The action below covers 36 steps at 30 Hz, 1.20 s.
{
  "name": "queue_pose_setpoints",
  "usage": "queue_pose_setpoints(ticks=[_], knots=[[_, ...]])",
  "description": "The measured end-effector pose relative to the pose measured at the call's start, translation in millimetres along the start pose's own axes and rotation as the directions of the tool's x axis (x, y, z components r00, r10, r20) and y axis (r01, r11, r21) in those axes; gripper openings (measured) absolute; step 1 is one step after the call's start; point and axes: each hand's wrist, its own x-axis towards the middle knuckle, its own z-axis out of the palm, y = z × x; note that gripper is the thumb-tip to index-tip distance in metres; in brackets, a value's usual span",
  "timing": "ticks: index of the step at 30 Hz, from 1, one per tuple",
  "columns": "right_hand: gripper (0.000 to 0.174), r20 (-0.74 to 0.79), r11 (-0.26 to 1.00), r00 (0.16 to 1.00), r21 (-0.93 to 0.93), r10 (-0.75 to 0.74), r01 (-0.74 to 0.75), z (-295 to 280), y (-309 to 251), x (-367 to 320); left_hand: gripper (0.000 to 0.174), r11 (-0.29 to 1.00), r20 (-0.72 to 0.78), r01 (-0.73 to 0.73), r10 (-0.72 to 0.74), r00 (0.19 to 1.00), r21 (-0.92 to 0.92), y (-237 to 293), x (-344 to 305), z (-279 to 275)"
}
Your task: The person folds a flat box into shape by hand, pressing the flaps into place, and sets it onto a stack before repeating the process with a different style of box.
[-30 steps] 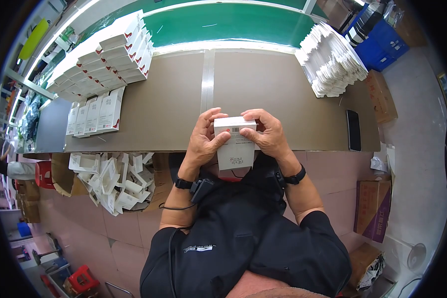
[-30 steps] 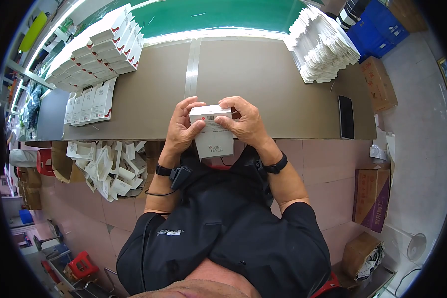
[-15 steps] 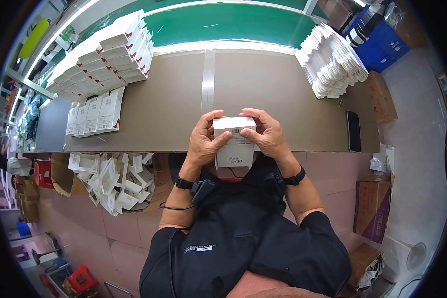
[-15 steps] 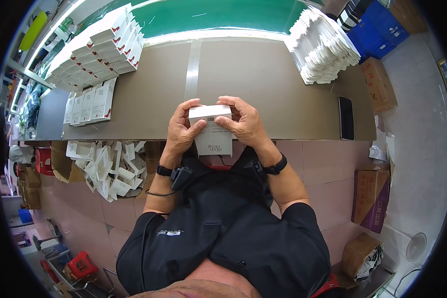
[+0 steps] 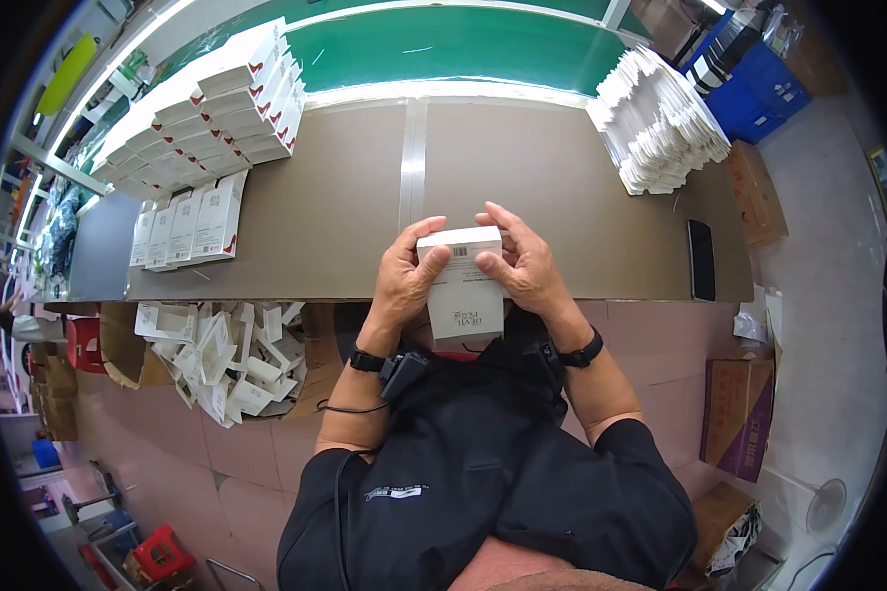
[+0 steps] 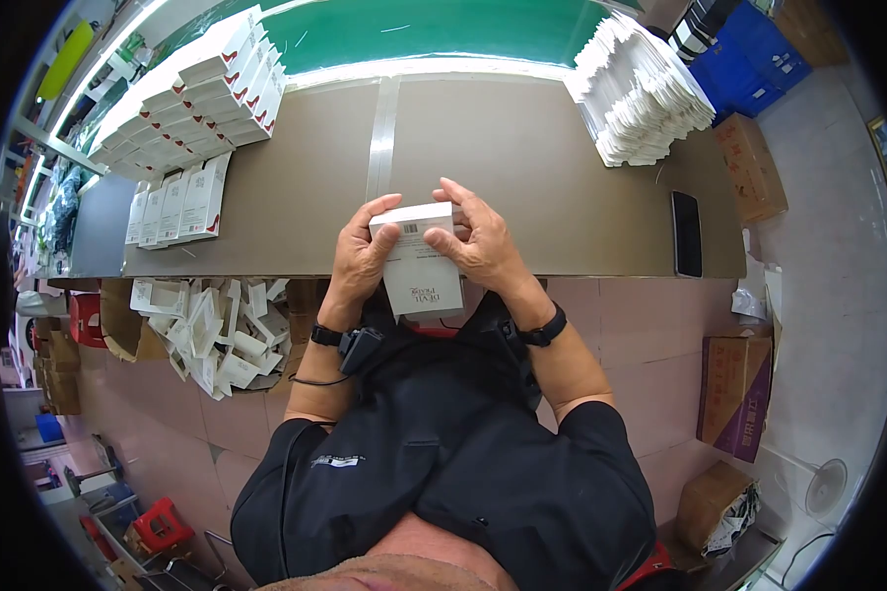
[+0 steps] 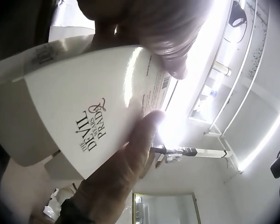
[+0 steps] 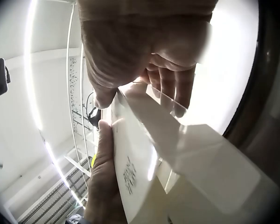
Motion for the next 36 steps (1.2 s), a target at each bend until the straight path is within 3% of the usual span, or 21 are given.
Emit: queue_pose_setpoints(ticks=[2, 6, 10, 18, 23, 27, 30, 34, 36], knots=[[0.065, 0.029, 0.999, 0.999, 0.003, 0.034, -0.034, 1, -1, -1, 0.053, 0.995, -0.092, -0.003, -0.006, 0.996, -0.096, -5, 1, 1], [0.069, 0.095, 0.995, 0.991, 0.015, 0.095, -0.096, 1, 6, -3, 0.055, 0.996, -0.133, -0.043, 0.032, 0.991, -0.081, -4, 0, 3], [0.065, 0.085, 0.998, 0.995, 0.002, 0.061, -0.062, 3, 10, -3, 0.058, 0.999, -0.139, -0.023, 0.018, 0.99, -0.039, -2, 0, 4], [0.059, 0.087, 0.976, 0.996, -0.217, -0.001, 0.02, -1, 9, -1, 0.053, 0.998, -0.076, 0.061, -0.06, 0.995, 0.005, 5, 1, -1], [0.06, 0.108, 0.97, 0.994, -0.241, 0.021, 0.005, -3, 8, -1, 0.05, 0.991, -0.01, 0.116, -0.115, 0.993, 0.066, 10, 2, -10], [0.058, 0.089, 0.987, 0.993, -0.148, 0.081, -0.067, -1, 4, -2, 0.051, 0.993, -0.071, 0.107, -0.11, 0.991, -0.04, 5, 0, -12], [0.057, 0.102, 0.955, 0.986, -0.279, 0.13, -0.097, -6, -3, -5, 0.054, 0.935, -0.167, 0.025, -0.089, 0.982, -0.354, 0, 3, -13], [0.055, 0.149, 0.991, 0.987, -0.124, 0.063, -0.045, -7, 2, -2, 0.054, 0.916, -0.212, 0.028, -0.122, 0.97, -0.401, 2, 1, -16], [0.053, 0.137, 0.99, 0.99, -0.142, 0.041, -0.021, -7, 3, 0, 0.056, 0.923, -0.191, 0.04, -0.121, 0.974, -0.383, -2, 1, -22]])
